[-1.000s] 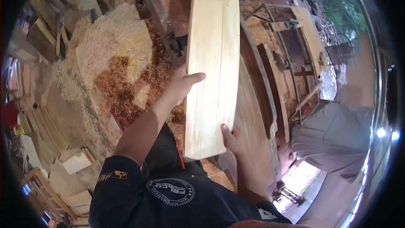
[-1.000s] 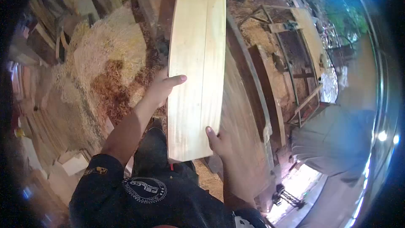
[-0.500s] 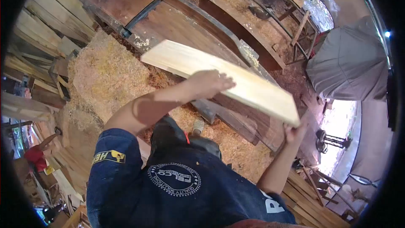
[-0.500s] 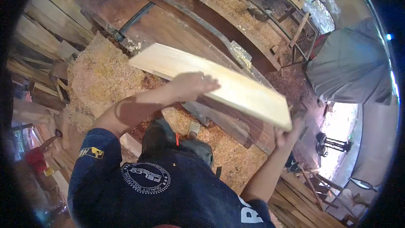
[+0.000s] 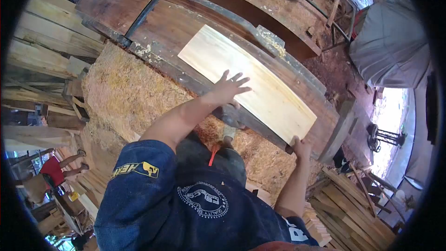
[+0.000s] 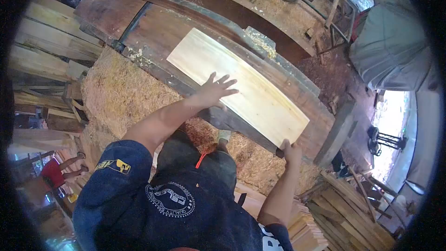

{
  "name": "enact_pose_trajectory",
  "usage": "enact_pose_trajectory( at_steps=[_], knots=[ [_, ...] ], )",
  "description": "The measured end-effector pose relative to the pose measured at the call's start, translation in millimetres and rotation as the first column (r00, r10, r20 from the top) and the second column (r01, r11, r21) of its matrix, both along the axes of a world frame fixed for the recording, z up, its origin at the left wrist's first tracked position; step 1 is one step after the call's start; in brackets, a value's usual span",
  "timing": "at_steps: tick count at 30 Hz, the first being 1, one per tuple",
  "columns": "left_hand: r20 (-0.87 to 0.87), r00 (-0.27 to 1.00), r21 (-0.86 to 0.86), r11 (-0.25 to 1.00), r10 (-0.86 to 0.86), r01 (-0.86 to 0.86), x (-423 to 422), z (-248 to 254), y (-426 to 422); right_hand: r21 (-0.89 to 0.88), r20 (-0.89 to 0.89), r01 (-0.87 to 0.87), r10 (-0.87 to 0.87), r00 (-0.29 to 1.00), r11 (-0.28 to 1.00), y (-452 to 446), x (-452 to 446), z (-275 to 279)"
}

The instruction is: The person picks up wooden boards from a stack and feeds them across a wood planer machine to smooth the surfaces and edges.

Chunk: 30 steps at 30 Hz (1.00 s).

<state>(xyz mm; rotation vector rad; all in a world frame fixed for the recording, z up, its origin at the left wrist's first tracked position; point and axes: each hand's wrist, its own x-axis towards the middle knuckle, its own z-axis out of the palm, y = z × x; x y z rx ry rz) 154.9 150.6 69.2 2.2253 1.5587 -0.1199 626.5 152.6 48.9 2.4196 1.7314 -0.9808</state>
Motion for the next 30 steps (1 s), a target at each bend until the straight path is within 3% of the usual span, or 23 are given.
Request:
enact_pose_trajectory(
  at_steps=[2,5,8,11,12,15,18,21,26,28,30],
  knots=[
    [0.022,1.0,0.028,1.0,0.004,-0.004,-13.5,-9.5,8.8,0.046,0.36,-0.347,0.308,0.881,0.937,26.3,3.4,-57.7],
    [0.052,0.998,0.087,0.996,0.031,-0.035,-40.9,-25.0,21.9,0.041,0.177,-0.107,0.099,0.979,0.993,43.5,-70.7,8.3],
    [0.091,0.994,0.127,0.989,0.066,-0.077,-80.2,-34.7,40.5,0.204,0.156,-0.18,0.15,0.976,0.962,59.9,-94.9,-10.3],
    [0.107,0.991,0.101,0.991,0.078,-0.089,-122.7,-28.0,49.3,0.145,0.232,-0.271,0.234,0.944,0.951,79.9,-149.6,7.4],
    [0.143,0.986,0.125,0.987,0.082,-0.1,-133.8,-32.9,47.2,0.052,0.245,-0.297,0.276,0.929,0.953,87.6,-158.2,1.5],
    [0.153,0.988,0.191,0.98,0.02,-0.05,-156.0,-44.9,49.5,0.09,0.311,-0.288,0.248,0.918,0.953,86.0,-172.2,-17.6],
    [0.171,0.985,0.124,0.992,0.002,-0.023,-164.1,-45.7,55.6,0.112,0.403,-0.303,0.236,0.884,0.946,83.2,-179.4,-11.9],
    [0.174,0.985,0.121,0.993,-0.018,-0.004,-177.3,-42.1,58.7,0.001,0.307,-0.299,0.284,0.908,0.954,86.2,-192.6,2.1],
    [-0.017,0.996,0.031,0.996,0.084,-0.083,-227.0,-9.7,52.6,0.153,0.24,-0.324,0.283,0.929,0.934,81.1,-240.9,-3.2],
    [-0.077,0.988,-0.027,0.991,0.131,-0.133,-234.8,-3.7,51.0,0.124,0.203,-0.361,0.333,0.921,0.924,81.5,-244.7,-1.9],
    [-0.051,0.955,-0.064,0.953,0.292,-0.295,-229.6,-2.0,51.8,0.04,0.149,-0.409,0.399,0.905,0.912,91.0,-243.7,10.7]
  ],
)
